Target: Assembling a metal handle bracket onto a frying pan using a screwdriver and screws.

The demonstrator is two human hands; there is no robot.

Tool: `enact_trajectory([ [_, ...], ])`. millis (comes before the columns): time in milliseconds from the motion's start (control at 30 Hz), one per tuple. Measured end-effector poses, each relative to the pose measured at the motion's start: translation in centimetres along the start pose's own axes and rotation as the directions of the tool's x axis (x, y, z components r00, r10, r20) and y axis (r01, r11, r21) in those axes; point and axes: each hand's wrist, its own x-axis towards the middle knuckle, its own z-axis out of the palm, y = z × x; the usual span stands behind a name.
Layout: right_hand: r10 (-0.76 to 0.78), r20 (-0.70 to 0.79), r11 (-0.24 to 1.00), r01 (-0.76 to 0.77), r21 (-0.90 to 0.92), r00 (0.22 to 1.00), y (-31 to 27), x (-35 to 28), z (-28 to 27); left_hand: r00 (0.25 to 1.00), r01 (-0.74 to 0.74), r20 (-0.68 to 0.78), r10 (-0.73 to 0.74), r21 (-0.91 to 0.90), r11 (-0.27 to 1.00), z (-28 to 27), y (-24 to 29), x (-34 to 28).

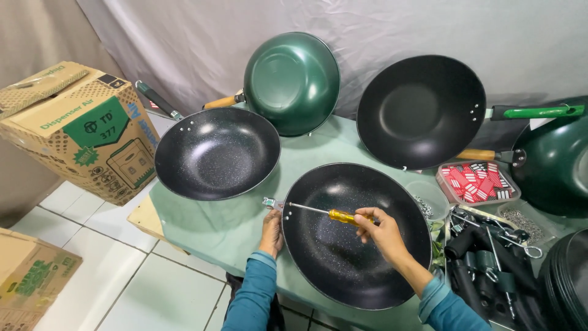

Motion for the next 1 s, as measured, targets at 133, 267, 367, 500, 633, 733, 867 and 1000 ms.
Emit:
enact_trajectory([
  [133,-0.003,0.056,0.997,-0.002,0.082,0.998,-1.2,-1.4,0.1,1.0,-0.011,0.009,0.011,-0.005,1.0,-0.6,-0.4,0.6],
  [267,0.002,0.109,0.998,-0.009,0.063,0.994,-0.8,-1.7,-0.4,1.0,-0.004,0.003,0.004,-0.001,1.0,-0.5,-0.1,0.3],
  [367,0.002,0.091,0.997,-0.009,0.078,0.996,-0.1,-1.1,-1.0,1.0,0.009,0.002,-0.009,-0.005,1.0,-0.4,-0.2,0.4],
  [500,-0.002,0.003,0.995,0.002,0.103,1.0,1.4,0.1,-1.5,1.0,0.02,0.0,-0.02,-0.019,1.0,-1.8,-1.4,1.7],
  [633,-0.053,0.04,0.989,0.047,0.142,0.998,0.4,-0.3,-1.6,1.0,0.03,0.0,-0.03,-0.022,0.999,-2.5,-2.0,2.6],
  [733,-0.07,0.089,0.992,0.06,0.114,0.994,0.8,-0.4,-1.9,1.0,0.024,0.009,-0.024,-0.019,1.0,-3.1,-2.4,3.0],
  [867,-0.014,0.022,0.987,0.01,0.163,1.0,0.5,-0.6,-2.0,1.0,0.023,0.01,-0.024,0.008,1.0,-1.7,-1.5,2.0],
  [1000,0.06,0.015,0.984,-0.061,0.165,0.998,0.6,-0.4,-2.0,1.0,0.018,0.008,-0.019,0.005,1.0,-1.8,-1.5,2.0],
])
